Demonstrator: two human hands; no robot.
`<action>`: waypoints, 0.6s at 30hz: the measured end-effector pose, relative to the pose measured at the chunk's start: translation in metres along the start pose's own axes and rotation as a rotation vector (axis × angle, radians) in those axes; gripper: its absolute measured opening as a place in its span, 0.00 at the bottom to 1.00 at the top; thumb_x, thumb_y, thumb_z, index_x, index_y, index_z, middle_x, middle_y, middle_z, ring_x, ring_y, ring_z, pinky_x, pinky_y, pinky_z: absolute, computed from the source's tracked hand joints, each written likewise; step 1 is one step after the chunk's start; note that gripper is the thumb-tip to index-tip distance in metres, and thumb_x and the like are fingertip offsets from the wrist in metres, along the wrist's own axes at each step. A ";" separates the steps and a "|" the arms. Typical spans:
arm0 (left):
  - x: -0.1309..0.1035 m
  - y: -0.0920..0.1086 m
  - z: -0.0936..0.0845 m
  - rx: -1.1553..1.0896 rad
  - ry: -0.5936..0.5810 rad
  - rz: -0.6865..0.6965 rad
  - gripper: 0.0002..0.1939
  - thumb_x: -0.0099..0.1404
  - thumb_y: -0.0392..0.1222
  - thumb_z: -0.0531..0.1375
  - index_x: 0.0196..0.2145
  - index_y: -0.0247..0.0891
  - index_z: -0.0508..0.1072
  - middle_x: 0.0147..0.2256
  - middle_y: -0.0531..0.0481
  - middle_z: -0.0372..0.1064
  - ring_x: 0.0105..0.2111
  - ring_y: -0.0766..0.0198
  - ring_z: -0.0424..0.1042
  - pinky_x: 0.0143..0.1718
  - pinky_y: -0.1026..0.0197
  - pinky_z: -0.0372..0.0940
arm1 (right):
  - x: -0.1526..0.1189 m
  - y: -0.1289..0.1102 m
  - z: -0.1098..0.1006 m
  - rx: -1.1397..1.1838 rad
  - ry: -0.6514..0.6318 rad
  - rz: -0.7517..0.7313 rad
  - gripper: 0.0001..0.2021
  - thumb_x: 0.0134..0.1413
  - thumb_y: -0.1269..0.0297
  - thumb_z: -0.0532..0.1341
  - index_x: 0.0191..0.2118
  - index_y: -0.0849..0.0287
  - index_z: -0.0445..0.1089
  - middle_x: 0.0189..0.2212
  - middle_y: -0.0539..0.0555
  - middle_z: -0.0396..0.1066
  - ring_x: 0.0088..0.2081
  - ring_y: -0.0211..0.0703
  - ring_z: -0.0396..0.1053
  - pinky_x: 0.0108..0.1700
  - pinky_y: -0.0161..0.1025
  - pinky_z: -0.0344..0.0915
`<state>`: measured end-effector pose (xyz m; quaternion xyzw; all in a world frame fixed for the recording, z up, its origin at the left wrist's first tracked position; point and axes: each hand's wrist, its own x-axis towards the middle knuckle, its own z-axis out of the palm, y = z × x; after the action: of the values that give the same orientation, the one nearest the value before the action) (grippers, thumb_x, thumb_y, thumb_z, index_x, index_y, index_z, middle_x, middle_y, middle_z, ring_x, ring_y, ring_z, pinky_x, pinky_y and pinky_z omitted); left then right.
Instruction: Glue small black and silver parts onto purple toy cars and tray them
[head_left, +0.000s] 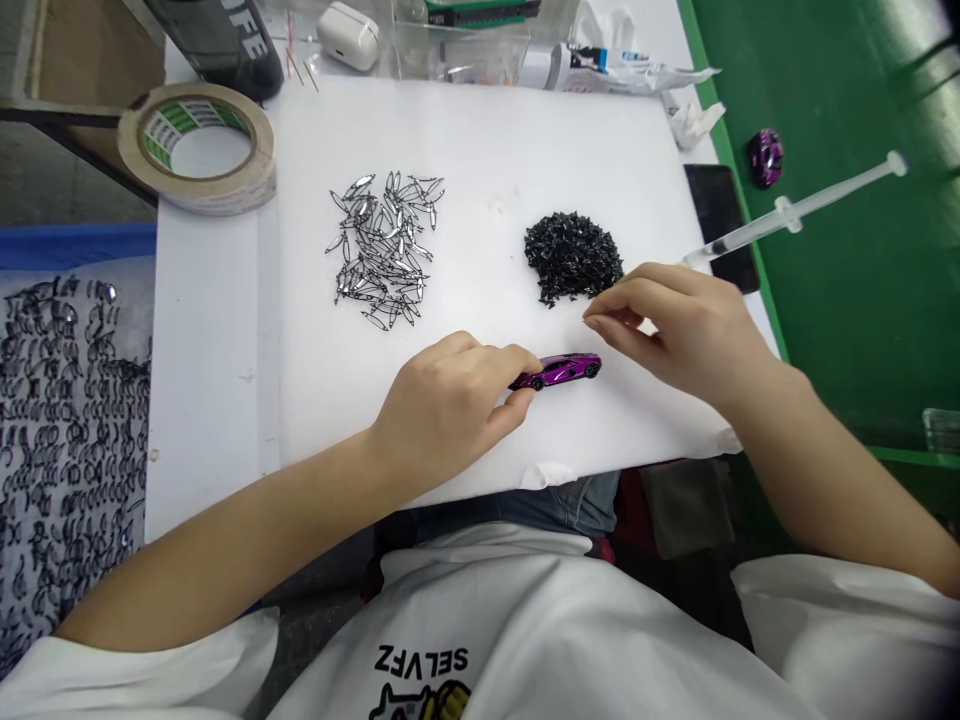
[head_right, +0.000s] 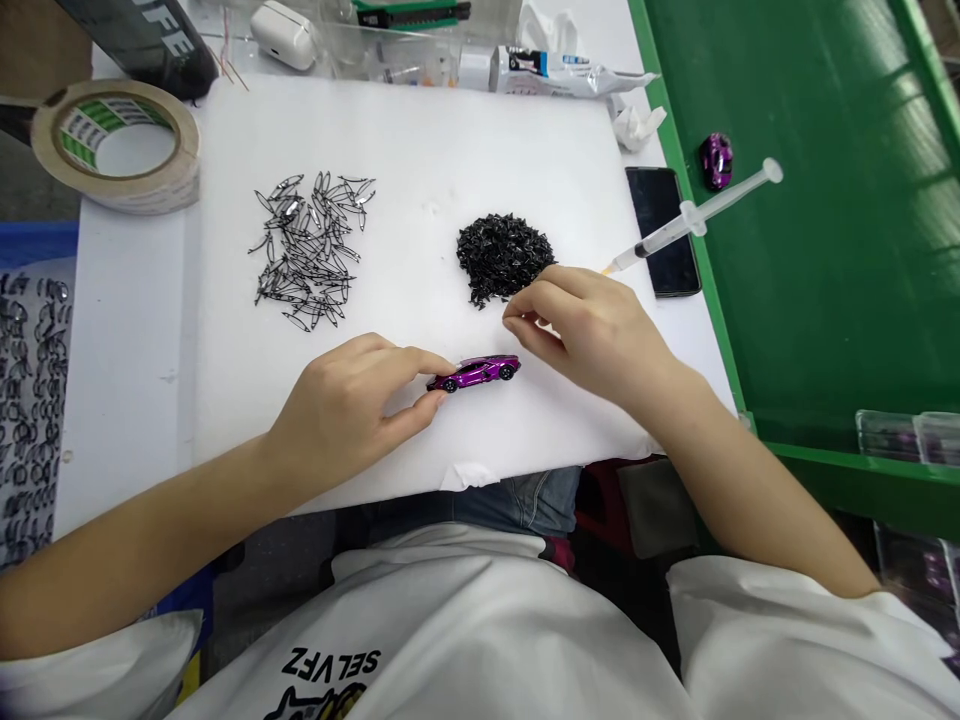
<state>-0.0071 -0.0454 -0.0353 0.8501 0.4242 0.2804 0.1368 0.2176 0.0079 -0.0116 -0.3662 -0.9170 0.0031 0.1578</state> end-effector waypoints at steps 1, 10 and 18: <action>0.000 0.000 0.000 0.000 -0.005 -0.005 0.07 0.61 0.37 0.57 0.37 0.37 0.73 0.25 0.56 0.71 0.28 0.65 0.67 0.30 0.63 0.63 | -0.002 -0.009 -0.001 -0.002 0.066 0.015 0.06 0.55 0.66 0.56 0.30 0.59 0.69 0.25 0.53 0.70 0.26 0.36 0.66 0.28 0.35 0.64; 0.001 0.000 -0.001 -0.005 -0.032 -0.032 0.08 0.62 0.38 0.56 0.38 0.37 0.72 0.30 0.55 0.73 0.29 0.64 0.68 0.32 0.62 0.63 | -0.012 -0.037 0.011 -0.195 0.239 -0.255 0.03 0.51 0.64 0.62 0.29 0.54 0.71 0.19 0.48 0.70 0.21 0.34 0.63 0.24 0.33 0.62; 0.001 0.000 0.000 -0.008 -0.021 -0.031 0.07 0.62 0.38 0.56 0.38 0.37 0.72 0.29 0.55 0.73 0.29 0.64 0.68 0.32 0.62 0.63 | -0.012 -0.033 0.015 -0.171 0.309 -0.345 0.06 0.45 0.68 0.66 0.32 0.56 0.71 0.19 0.47 0.69 0.22 0.33 0.62 0.24 0.32 0.63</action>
<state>-0.0071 -0.0447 -0.0353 0.8458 0.4348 0.2708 0.1491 0.1991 -0.0227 -0.0249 -0.2124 -0.9278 -0.1577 0.2630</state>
